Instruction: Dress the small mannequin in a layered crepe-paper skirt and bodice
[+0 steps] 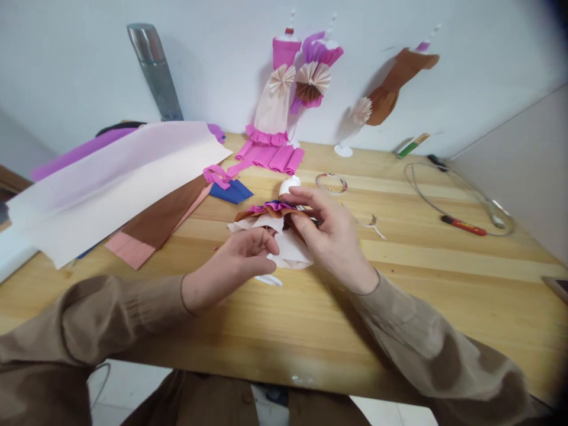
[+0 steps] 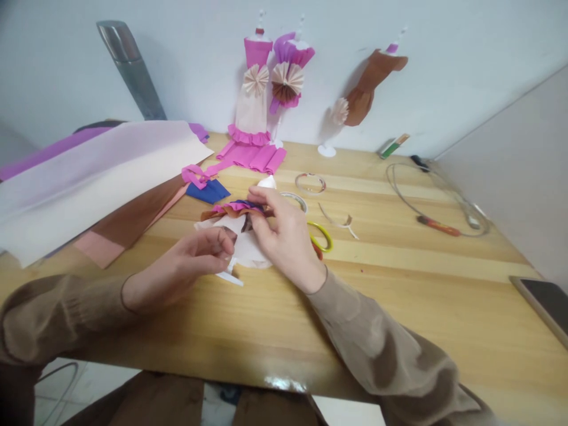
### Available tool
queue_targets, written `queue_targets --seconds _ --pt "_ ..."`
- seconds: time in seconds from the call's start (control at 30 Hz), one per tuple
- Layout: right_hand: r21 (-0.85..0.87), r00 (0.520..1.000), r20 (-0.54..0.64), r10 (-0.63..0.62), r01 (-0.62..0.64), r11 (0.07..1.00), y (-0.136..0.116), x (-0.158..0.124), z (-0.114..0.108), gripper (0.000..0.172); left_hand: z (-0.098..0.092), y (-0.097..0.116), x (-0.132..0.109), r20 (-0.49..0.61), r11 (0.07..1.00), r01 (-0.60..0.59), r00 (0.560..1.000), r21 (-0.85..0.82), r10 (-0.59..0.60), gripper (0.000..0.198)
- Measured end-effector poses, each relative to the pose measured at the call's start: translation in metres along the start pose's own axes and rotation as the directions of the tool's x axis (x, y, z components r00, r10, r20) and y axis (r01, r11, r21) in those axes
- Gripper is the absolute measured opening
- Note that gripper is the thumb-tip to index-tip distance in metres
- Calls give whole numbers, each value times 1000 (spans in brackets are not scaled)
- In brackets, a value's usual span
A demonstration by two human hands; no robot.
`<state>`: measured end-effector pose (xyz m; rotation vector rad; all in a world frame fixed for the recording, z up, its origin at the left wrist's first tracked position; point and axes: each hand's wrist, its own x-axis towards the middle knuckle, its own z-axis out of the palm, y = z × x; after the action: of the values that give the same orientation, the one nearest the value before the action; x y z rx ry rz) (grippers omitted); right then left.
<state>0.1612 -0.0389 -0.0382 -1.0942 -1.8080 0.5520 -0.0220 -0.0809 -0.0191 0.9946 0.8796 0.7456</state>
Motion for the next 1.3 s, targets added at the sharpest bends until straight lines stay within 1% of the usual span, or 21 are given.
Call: queue_targets --seconds 0.17,0.23,0.33,0.37,0.4,0.47,0.5,0.53,0.57,0.6,0.67,0.7,0.77,0.83,0.93,1.0,1.07,1.13,1.17,1.27,1.3 --pt "20 998 56 38 -40 999 -12 5 -13 29 -3 4 2 10 1000 21 1000 -12 -21 20" --pt "-3 999 27 40 -40 999 -17 10 -25 25 -5 6 1 25 999 -5 1000 37 4 18" --pt "-40 989 -109 99 -104 994 -15 20 -50 19 -8 9 -4 76 967 -81 995 240 64 14" --pt "-64 983 -141 120 -130 989 -11 24 -60 18 -9 9 -7 89 937 -121 991 328 96 14" --pt "-128 979 -134 152 -169 977 -6 28 -69 17 -9 11 -10 101 894 -159 987 418 128 14" --pt "-352 978 18 209 -189 917 8 35 -85 15 -8 13 -18 121 780 -223 975 585 188 17" --pt "-459 963 117 245 -166 873 15 38 -91 14 -6 15 -23 140 715 -245 969 655 204 18" --pt "-548 935 211 286 -130 826 22 41 -95 14 -4 16 -27 170 655 -278 959 703 225 19" --pt "-606 906 274 321 -97 790 28 42 -97 14 -2 18 -30 193 601 -306 950 738 247 18" --pt "-635 876 330 352 -71 770 34 44 -96 14 0 20 -34 224 549 -327 943 769 247 17" --pt "-644 823 419 383 -28 764 42 45 -90 14 4 23 -37 281 460 -350 936 816 214 15" --pt "-642 805 452 384 -6 767 45 45 -85 15 7 25 -38 305 423 -357 934 833 187 17" --pt "-640 788 490 372 36 767 49 46 -75 16 10 29 -37 334 381 -367 930 849 153 24" --pt "-650 788 494 369 53 758 50 46 -69 17 12 33 -35 342 372 -381 925 847 168 29" --pt "-694 782 474 405 49 718 49 47 -71 18 11 41 -31 332 395 -396 916 829 224 31" --pt "-731 770 460 442 46 680 46 49 -76 18 6 49 -24 307 418 -395 915 818 263 32" --pt "-767 752 450 482 48 640 43 50 -81 20 -3 58 -15 253 427 -378 912 822 322 31" --pt "-798 710 453 539 53 601 40 50 -85 20 -16 71 -1 146 426 -338 894 839 423 27" --pt "-810 679 459 573 56 583 39 49 -86 19 -22 78 7 117 431 -319 894 844 432 23" --pt "-835 582 479 657 70 546 39 46 -85 17 -42 97 36 30 429 -278 865 860 501 21" --pt "-840 565 481 670 78 537 39 44 -83 18 -47 101 46 32 443 -276 875 853 483 19"
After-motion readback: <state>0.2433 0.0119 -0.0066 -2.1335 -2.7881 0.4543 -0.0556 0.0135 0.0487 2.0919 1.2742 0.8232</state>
